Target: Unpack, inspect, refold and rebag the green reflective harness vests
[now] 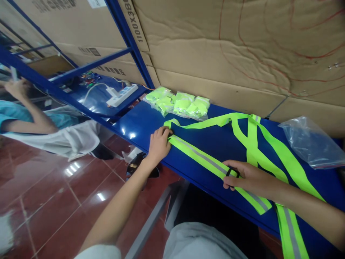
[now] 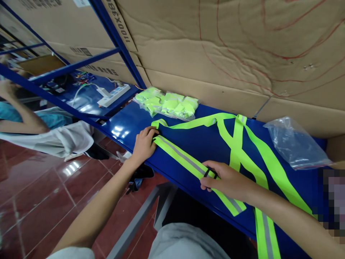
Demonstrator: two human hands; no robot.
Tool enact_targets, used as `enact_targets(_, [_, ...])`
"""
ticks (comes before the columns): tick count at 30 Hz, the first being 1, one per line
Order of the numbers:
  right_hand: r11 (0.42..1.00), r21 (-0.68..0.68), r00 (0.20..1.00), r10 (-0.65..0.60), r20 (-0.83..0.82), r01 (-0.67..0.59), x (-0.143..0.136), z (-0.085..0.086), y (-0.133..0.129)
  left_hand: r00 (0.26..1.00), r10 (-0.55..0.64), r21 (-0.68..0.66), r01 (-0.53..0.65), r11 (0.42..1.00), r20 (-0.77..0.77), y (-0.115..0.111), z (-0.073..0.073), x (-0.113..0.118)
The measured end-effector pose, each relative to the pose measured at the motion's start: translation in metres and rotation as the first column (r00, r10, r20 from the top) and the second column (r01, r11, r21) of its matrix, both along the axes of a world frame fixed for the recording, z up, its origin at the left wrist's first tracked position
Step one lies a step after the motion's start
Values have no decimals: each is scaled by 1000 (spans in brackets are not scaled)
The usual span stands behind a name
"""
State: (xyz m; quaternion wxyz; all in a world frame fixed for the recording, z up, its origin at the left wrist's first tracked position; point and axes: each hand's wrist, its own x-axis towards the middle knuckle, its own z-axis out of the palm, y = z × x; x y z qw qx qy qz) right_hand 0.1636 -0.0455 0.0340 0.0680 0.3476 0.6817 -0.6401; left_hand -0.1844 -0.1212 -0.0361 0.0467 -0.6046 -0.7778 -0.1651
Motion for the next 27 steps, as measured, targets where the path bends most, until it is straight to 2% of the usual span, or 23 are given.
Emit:
enact_targets(3, [999, -41, 999, -35, 13, 35, 6, -9, 0, 1000, -4, -18, 4, 1000, 5, 0, 1, 0])
enact_targets(6, [999, -39, 1000, -12, -1, 12, 9, -16, -2, 1000, -14, -36, 14, 999, 16, 0, 2, -1])
enact_targets(12, [1000, -19, 1000, 21, 9, -21, 10, -14, -8, 999, -24, -64, 27, 998, 47, 2, 3, -5])
enact_targets(14, [1000, 17, 1000, 6, 20, -6, 6, -14, -10, 998, -35, -73, 39, 997, 61, 3, 3, -6])
enact_targets(17, [987, 163, 998, -13, 55, 4, -2, -16, -14, 995, -62, -88, 69, 994, 82, 3, 8, -12])
enact_targets(20, [938, 345, 998, 11, 56, -30, -10, -17, -19, 988, -111, -116, 123, 986, 107, 0, 15, -22])
enact_targets(24, [836, 536, 993, 95, 69, -117, -8, -23, -24, 956, -196, -123, 226, 966, 219, -5, 22, -40])
enact_targets(27, [750, 635, 983, 162, 91, -183, 1, -32, -28, 945, -138, -105, 176, 979, 298, -6, 23, -46])
